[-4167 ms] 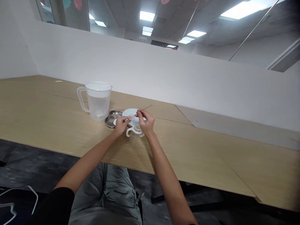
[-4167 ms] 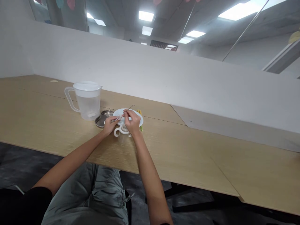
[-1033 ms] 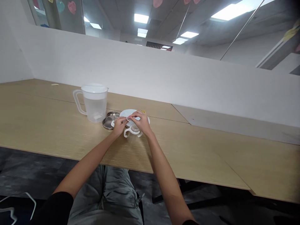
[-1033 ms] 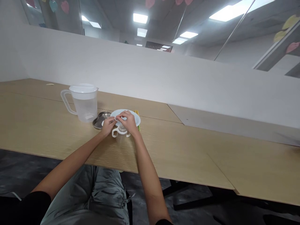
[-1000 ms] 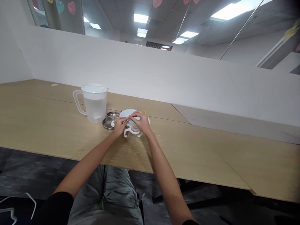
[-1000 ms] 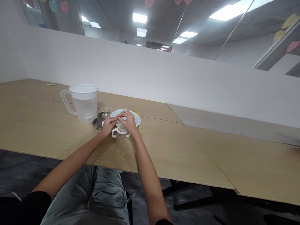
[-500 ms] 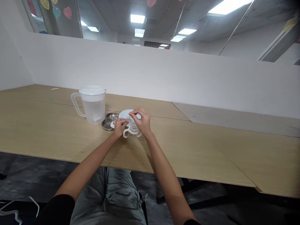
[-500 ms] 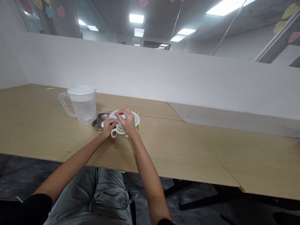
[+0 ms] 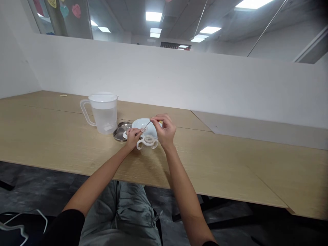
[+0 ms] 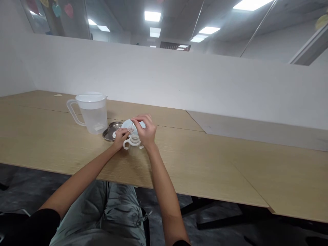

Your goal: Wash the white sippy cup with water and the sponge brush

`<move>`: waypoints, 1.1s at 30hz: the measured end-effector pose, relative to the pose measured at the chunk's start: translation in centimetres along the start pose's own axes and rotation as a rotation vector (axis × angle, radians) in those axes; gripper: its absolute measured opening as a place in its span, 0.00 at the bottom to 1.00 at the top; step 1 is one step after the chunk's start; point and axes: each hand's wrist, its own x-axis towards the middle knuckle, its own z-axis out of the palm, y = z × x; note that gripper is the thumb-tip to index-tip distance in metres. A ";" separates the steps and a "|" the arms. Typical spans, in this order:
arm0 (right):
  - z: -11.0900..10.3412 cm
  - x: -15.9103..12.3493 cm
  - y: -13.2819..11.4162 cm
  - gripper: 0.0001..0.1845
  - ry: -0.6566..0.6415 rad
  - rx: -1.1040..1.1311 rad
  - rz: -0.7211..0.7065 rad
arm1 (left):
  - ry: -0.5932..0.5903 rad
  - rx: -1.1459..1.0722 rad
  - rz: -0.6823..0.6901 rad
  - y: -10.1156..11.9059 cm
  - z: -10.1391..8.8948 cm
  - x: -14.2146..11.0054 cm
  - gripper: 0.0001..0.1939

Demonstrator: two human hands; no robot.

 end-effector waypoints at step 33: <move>-0.9 0.6 1.7 0.15 0.569 0.001 0.127 | -0.056 0.134 -0.033 0.3 0.0 -0.1 0.10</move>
